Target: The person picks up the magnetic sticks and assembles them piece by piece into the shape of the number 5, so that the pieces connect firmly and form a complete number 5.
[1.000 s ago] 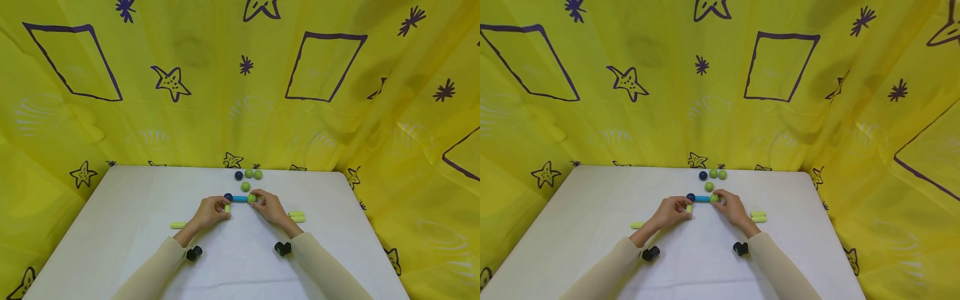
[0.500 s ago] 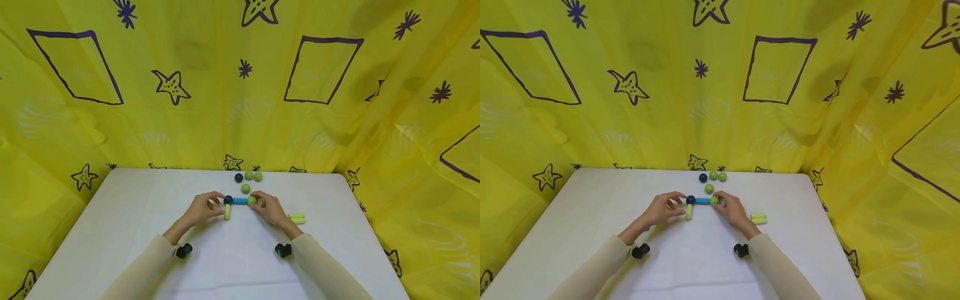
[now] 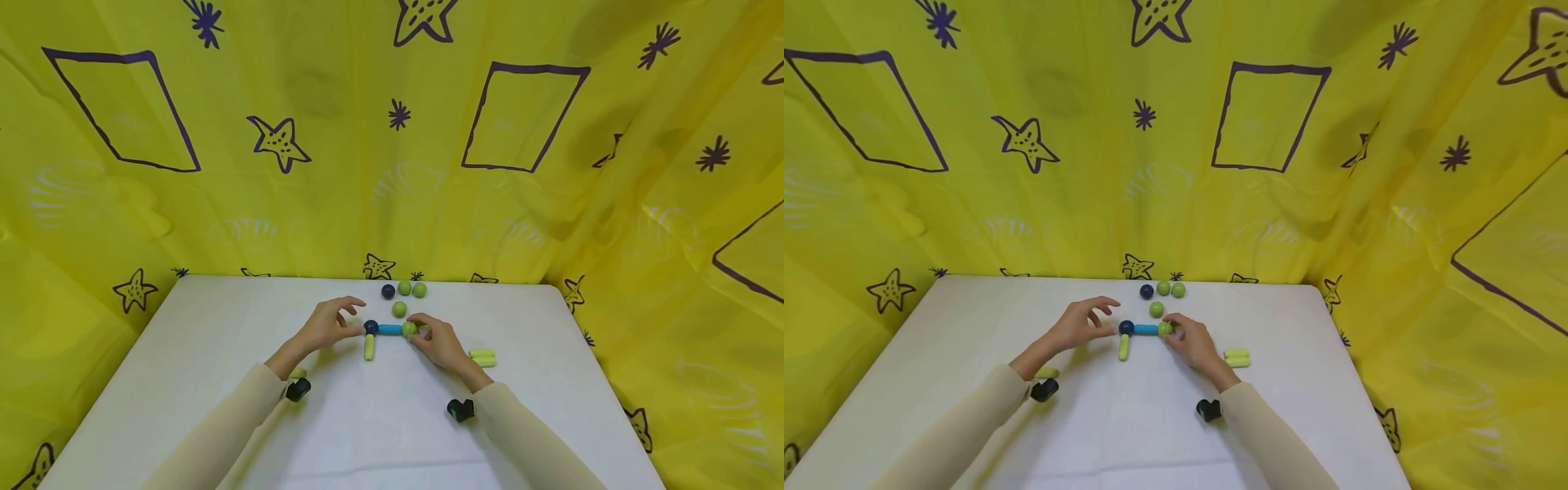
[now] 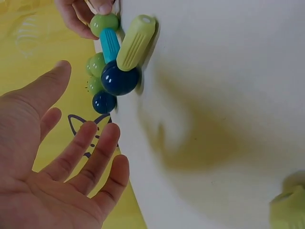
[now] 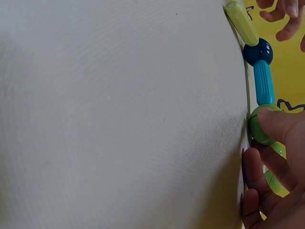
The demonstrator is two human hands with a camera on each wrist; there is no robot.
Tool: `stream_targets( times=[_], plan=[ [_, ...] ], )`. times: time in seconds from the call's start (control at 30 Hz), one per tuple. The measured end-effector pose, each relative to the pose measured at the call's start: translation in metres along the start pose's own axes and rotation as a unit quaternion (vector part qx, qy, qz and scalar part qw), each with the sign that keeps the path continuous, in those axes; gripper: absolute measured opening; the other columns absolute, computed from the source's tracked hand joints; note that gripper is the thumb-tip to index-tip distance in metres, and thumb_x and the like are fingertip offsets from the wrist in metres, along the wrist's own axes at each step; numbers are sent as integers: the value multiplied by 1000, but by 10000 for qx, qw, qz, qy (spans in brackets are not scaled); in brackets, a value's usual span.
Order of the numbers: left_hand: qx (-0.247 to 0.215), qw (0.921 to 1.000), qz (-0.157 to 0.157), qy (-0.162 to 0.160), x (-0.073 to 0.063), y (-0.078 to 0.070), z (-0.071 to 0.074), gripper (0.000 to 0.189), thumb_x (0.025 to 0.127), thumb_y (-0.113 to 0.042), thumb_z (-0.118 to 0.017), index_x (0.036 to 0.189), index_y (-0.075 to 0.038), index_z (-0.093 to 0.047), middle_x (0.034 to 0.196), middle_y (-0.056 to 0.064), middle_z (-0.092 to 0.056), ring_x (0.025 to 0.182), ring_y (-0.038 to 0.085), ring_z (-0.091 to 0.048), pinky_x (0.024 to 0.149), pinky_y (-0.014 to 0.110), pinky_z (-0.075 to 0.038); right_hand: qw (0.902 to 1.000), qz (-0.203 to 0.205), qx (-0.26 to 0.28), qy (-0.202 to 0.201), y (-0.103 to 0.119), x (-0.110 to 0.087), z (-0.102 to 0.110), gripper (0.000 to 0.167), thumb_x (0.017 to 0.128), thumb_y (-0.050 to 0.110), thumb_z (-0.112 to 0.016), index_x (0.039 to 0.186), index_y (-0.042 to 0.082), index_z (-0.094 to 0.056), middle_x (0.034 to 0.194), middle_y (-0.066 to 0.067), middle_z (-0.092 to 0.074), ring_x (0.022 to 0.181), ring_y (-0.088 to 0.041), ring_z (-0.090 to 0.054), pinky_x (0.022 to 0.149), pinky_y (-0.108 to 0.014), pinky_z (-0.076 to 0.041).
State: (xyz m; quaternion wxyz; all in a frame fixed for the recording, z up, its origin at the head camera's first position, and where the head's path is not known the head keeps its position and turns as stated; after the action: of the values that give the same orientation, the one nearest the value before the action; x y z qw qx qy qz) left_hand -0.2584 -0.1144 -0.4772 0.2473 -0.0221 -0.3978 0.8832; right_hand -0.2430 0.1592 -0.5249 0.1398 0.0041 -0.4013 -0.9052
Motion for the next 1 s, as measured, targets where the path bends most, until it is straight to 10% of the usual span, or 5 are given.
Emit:
stream_targets(
  times=[1.0],
  plan=[
    [209,9981,225,531,81,-7,-40,44,90,-18,-81,130,-6,-69,117,17,-70,106,28,-63,94,44,-50,10000,-84,-17,-10,-4,-1,0,36,93,13,-77,128,16,-68,120,-4,-71,68,-10,-55,64,-27,-47]
  ],
)
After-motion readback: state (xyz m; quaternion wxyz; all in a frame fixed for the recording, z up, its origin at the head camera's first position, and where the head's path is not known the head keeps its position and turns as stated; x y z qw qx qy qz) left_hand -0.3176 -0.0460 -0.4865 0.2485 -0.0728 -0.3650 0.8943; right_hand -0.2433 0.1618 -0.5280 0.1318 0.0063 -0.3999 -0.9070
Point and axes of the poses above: each hand's wrist, its own x-axis towards the middle knuckle, its own z-axis out of the back of the hand, y = z × x, the point moved 2 cm from there along x, towards the middle knuckle
